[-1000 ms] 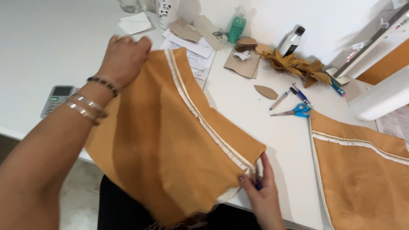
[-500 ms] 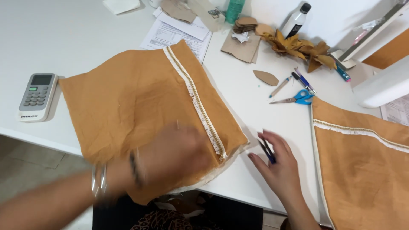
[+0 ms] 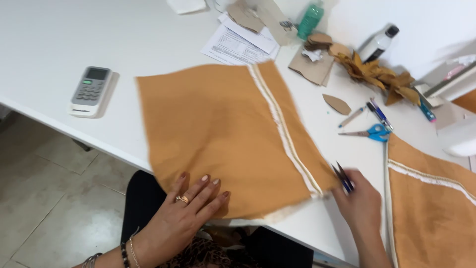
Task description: Trimming loose threads from the decorative trim of a brown pillowcase using a small tool
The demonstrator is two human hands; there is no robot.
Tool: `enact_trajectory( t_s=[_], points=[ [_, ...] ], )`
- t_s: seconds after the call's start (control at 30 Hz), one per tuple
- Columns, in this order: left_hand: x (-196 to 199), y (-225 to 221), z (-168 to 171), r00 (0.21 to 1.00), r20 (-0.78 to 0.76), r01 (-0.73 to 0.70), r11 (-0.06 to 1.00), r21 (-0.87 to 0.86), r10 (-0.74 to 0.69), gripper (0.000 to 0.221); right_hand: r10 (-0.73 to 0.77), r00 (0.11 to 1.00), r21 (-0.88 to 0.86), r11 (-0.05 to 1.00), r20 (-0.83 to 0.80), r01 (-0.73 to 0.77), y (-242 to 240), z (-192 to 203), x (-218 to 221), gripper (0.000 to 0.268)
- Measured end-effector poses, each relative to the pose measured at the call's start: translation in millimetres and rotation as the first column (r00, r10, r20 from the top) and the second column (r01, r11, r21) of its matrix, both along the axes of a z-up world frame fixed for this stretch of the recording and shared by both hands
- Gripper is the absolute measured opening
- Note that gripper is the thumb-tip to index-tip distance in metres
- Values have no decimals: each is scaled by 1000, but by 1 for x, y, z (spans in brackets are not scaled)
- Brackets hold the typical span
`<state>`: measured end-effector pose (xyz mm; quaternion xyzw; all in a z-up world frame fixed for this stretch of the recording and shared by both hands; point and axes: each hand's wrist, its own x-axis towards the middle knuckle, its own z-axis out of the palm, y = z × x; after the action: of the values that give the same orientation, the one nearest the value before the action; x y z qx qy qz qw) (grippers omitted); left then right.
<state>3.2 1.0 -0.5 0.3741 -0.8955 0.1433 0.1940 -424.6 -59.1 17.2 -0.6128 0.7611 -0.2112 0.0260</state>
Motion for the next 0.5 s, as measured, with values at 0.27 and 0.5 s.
enact_trajectory(
  t_s=[0.27, 0.5],
  points=[
    [43, -17, 14, 999, 6, -34, 999, -34, 34, 56, 25, 995, -25, 999, 101, -23, 70, -49, -5, 29],
    [81, -17, 55, 897, 114, -382, 879, -286, 427, 45, 115, 899, -184, 982, 422, -39, 102, -56, 75, 36]
  ],
)
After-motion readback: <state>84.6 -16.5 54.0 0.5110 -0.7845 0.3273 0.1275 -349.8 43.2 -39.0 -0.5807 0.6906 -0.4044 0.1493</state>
